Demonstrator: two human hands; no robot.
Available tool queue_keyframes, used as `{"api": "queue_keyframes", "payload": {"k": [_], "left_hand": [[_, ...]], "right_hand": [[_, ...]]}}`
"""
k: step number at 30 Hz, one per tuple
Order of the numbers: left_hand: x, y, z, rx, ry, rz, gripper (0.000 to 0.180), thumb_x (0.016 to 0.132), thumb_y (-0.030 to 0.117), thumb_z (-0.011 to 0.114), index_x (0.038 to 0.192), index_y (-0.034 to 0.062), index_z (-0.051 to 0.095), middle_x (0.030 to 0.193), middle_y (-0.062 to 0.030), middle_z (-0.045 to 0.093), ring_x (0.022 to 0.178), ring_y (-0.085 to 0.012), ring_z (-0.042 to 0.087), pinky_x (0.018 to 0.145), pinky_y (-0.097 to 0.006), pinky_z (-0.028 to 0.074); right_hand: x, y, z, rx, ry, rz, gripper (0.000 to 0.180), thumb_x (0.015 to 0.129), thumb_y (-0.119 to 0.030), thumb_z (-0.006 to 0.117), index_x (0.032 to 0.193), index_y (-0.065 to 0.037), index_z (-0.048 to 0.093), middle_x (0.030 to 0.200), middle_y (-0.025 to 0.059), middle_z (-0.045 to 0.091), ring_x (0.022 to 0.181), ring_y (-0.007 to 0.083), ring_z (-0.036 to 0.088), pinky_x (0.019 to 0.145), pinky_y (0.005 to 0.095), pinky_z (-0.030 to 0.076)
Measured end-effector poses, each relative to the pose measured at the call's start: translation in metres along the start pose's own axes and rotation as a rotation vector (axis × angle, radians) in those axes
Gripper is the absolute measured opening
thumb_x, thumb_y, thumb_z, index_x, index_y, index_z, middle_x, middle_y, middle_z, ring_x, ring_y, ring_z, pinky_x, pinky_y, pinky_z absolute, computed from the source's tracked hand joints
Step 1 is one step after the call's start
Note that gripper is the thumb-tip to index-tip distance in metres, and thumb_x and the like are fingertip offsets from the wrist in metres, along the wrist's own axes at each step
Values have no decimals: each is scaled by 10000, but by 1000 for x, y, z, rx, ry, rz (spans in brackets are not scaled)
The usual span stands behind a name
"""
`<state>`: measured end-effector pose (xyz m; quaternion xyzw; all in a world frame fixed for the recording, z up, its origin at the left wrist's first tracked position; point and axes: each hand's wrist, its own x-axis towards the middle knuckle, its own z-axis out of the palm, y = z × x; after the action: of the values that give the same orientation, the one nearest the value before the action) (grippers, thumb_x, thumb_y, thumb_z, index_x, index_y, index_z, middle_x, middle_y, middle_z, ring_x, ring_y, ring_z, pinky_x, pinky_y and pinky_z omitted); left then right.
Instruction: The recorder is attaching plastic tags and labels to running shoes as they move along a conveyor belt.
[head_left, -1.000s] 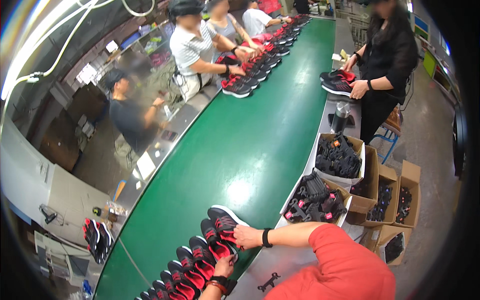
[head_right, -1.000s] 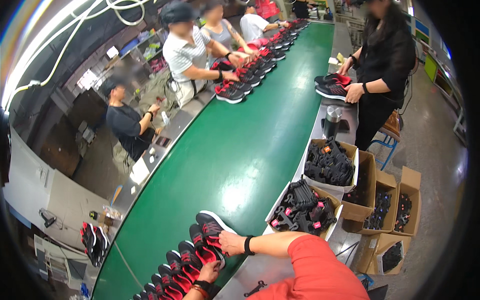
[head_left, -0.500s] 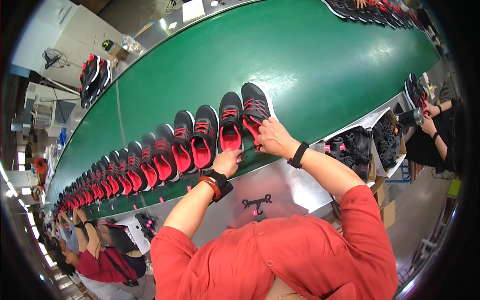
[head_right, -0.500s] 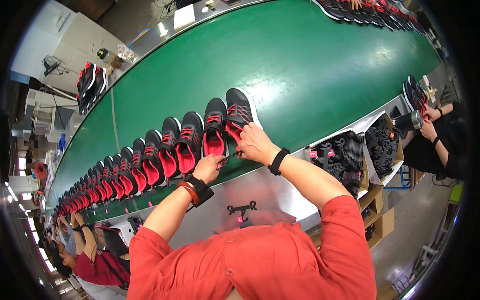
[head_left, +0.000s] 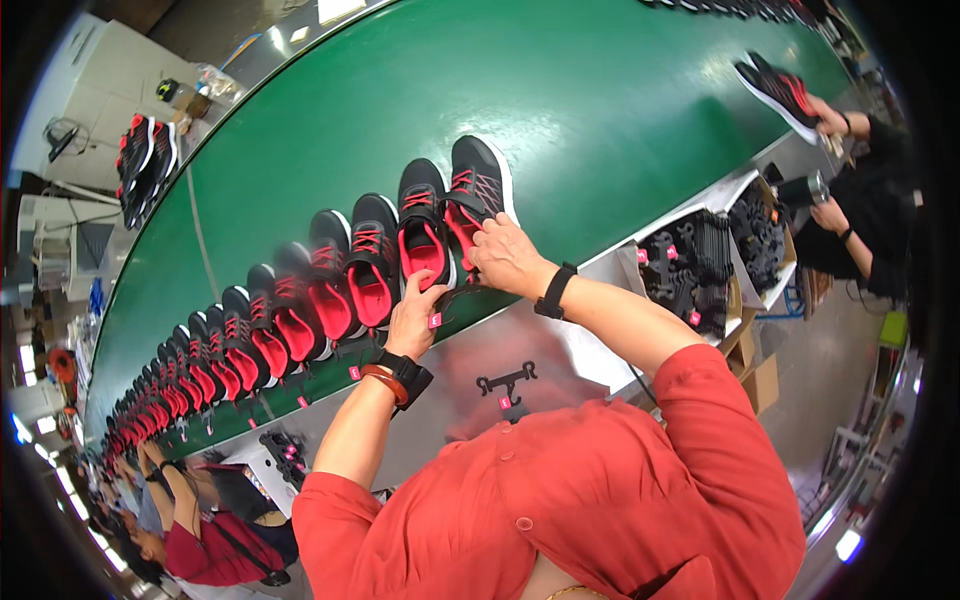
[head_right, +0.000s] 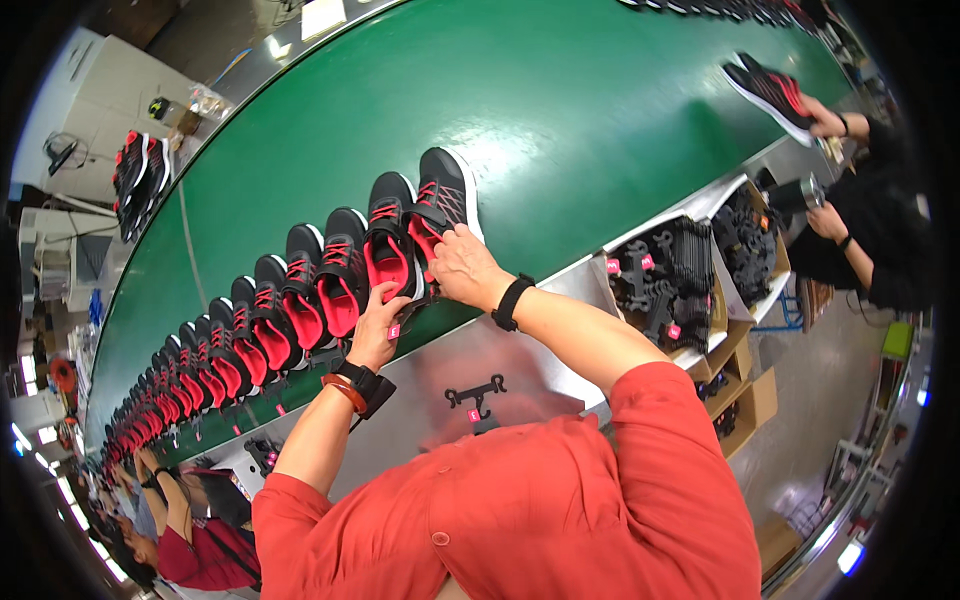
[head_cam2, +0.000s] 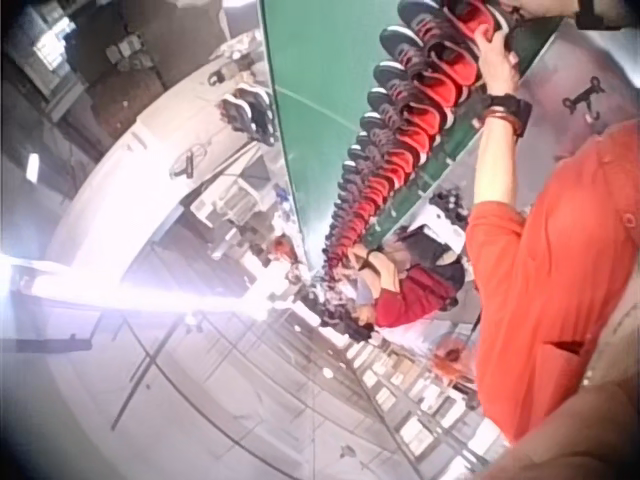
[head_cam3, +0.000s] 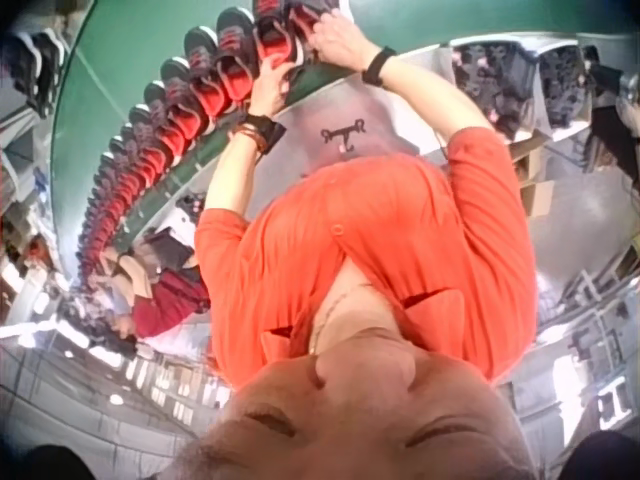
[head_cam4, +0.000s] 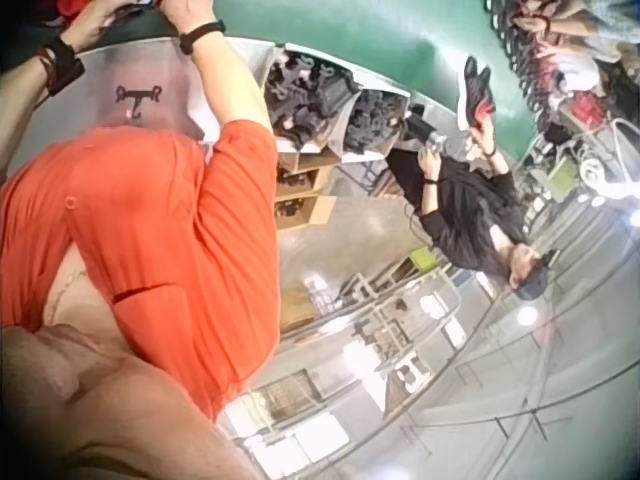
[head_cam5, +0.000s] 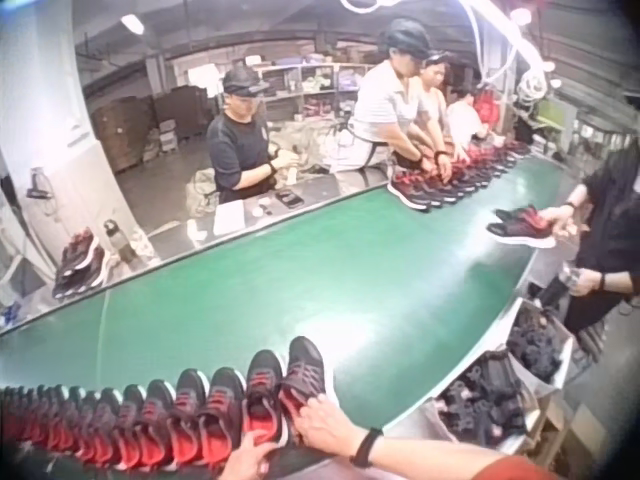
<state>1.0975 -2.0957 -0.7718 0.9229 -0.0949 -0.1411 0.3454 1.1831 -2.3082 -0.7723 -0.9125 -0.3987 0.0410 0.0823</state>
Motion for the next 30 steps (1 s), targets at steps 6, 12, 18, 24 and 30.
{"api": "queue_keyframes", "payload": {"k": [6, 12, 18, 24, 30], "left_hand": [[-16, 20, -2, 279, -58, -13, 804, 691, -157, 500, 1414, 185, 421, 1495, -242, 280, 1107, -431, 541, 904, -489, 472], [-42, 136, -66, -244, 5, 448, 462, 754, -146, 443, 1146, 45, 596, 1056, -168, 636, 982, -356, 615, 881, -397, 484], [-97, 290, -102, -1174, -360, 1059, 167, 838, 24, 549, 961, 70, 651, 865, -167, 656, 723, -294, 638, 685, -423, 547], [-114, 315, -71, -1366, -474, 1123, 235, 827, 118, 726, 1052, 149, 666, 997, -157, 647, 773, -270, 631, 674, -393, 526], [-126, 328, -50, -1394, -463, 1089, 297, 778, 82, 762, 1054, 118, 658, 1022, -188, 633, 761, -287, 622, 660, -392, 520]], "right_hand": [[-73, -17, 2, 299, 375, 125, 464, 668, -115, 753, 1081, -91, 543, 1058, 90, 527, 950, 283, 517, 781, 401, 413], [-149, -82, 30, 404, -62, -72, 151, 721, -189, 651, 842, -108, 611, 945, 68, 560, 958, 263, 528, 800, 373, 417], [-158, -106, 69, 173, -60, -58, 58, 763, -137, 584, 804, -115, 618, 904, 46, 557, 933, 223, 514, 787, 340, 415], [-177, -99, 77, 341, -73, 76, 88, 764, -126, 622, 811, -62, 583, 858, 117, 587, 893, 285, 559, 750, 395, 444], [-213, -75, 24, 824, 186, 410, 244, 848, -102, 609, 1070, -19, 551, 995, 173, 616, 946, 377, 581, 831, 446, 467]]}}
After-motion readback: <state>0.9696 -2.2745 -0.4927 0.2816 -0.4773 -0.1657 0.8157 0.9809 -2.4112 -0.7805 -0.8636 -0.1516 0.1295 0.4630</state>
